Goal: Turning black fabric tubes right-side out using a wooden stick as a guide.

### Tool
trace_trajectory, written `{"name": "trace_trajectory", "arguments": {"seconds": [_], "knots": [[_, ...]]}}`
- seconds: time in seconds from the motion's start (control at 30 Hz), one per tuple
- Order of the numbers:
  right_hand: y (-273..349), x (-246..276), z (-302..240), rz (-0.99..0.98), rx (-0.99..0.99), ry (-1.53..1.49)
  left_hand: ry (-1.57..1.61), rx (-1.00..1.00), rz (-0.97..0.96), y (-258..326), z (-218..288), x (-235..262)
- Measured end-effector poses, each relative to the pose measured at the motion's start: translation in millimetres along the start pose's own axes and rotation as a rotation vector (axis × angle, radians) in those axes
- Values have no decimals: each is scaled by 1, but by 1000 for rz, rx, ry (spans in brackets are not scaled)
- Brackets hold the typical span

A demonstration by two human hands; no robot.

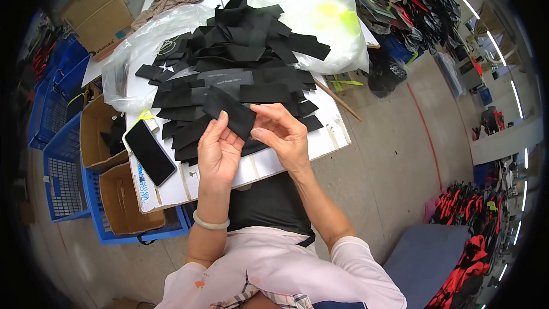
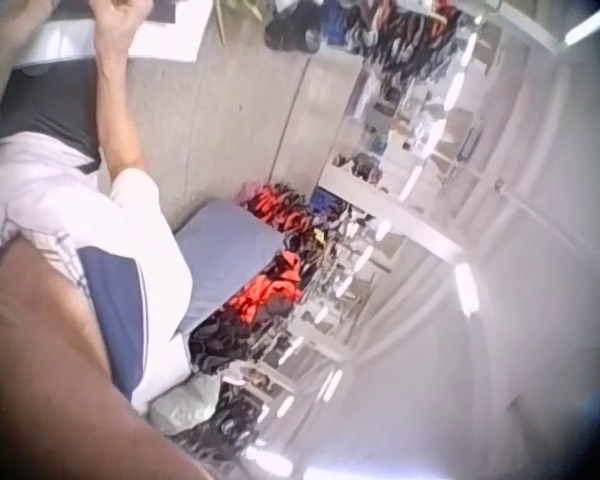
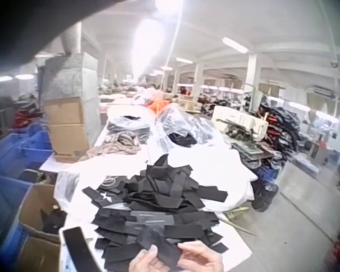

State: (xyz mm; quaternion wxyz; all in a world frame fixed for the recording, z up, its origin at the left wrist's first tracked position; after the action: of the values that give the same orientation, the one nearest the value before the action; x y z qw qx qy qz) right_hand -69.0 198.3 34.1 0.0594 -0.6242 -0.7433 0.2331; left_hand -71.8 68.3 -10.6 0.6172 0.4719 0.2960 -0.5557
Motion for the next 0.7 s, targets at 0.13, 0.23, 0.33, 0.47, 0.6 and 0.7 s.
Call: {"name": "trace_trajectory", "arguments": {"seconds": [0.13,0.23,0.33,0.47,0.6,0.7], "knots": [[2,4,-7,80,9,208,52,80,11,-4,-16,3],[6,2,-18,209,67,448,25,-33,-11,-1,-18,0],[7,-8,-32,100,210,651,-12,-158,-41,7,-18,1],[12,-3,-41,262,220,554,9,-77,-14,13,-20,-4],[10,0,-42,113,209,676,70,65,-15,12,-21,-2],[7,4,-44,214,113,529,101,136,-151,9,-21,-1]]}}
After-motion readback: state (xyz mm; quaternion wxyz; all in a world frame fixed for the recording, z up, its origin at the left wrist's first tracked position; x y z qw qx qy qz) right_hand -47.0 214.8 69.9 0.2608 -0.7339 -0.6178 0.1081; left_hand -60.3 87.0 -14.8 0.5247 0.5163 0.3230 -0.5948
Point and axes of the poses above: each hand's wrist, its own y-axis away from the middle knuckle, its own x-axis out of the back of the hand, z = x × y, the point moved 7 cm from there along -y, towards the middle knuckle, and after that the axes turned 1 degree about -z, right-handed, at the moved point
